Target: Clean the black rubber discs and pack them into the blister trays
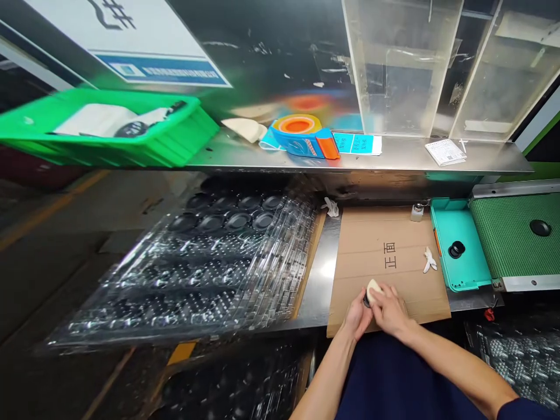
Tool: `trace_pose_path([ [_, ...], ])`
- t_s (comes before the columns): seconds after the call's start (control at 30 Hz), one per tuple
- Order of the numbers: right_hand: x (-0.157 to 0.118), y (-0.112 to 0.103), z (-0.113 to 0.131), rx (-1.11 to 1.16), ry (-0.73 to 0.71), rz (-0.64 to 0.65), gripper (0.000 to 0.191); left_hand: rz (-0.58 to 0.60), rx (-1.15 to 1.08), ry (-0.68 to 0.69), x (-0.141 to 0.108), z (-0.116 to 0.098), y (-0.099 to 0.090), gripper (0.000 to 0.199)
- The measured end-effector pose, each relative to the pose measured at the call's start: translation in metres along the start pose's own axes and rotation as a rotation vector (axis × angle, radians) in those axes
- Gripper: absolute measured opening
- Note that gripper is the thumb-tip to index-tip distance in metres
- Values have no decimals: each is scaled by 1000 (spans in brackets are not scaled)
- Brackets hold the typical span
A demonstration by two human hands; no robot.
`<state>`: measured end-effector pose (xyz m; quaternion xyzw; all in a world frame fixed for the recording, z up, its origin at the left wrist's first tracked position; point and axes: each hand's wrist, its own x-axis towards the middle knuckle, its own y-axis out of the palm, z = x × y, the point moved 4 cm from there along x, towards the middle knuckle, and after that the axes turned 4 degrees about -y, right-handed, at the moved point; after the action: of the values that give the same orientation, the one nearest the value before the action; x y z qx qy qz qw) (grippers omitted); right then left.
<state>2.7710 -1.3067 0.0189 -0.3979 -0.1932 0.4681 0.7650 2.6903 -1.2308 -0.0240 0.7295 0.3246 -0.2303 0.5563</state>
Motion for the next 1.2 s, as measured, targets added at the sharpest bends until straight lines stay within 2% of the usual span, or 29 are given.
trace_pose_path([
  [0.07, 11, -9, -19, 79, 145, -25, 43, 12, 5, -12, -1, 1, -2, 34],
  [0.13, 20, -18, -35, 291, 215, -33, 51, 46, -18, -27, -1, -1, -4, 37],
  [0.2, 21, -23, -41, 531, 202, -23, 63, 47, -67, -34, -1, -3, -6, 39],
  [0.27, 16, -25, -38, 609, 145, -39, 70, 1, -117, -15, 2, -5, -8, 36],
  [0.37, 6, -22, -26, 441, 76, -56, 70, -34, -149, 21, 9, -4, -4, 32],
  [0.43, 2, -20, -20, 334, 90, -30, 68, -12, -139, 25, 12, -2, 3, 33],
  [0.57, 4, -23, -8, 217, 91, 112, 66, 36, -63, 25, 13, 2, 17, 35],
  [0.67, 10, -26, 2, 48, 71, 208, 44, 63, -23, 6, 12, 5, 24, 37],
  [0.73, 16, -27, 5, -68, 126, 171, 34, 56, -33, 9, 12, 7, 24, 37],
  [0.8, 20, -23, 8, -142, 121, 150, 35, 42, -50, 27, 13, 6, 20, 37],
  [0.9, 23, -12, 14, -192, 5, 179, 35, 75, -43, 22, 14, 0, 14, 36],
  [1.1, 28, -6, 16, -152, -45, 178, 34, 46, -5, 54, 17, -19, 11, 38],
  [1.13, 31, -6, 12, -143, -36, 188, 34, 42, 2, 52, 17, -21, 12, 38],
  [1.2, 37, -9, -3, -123, 71, 172, 34, 7, 5, 68, 19, -23, 13, 36],
])
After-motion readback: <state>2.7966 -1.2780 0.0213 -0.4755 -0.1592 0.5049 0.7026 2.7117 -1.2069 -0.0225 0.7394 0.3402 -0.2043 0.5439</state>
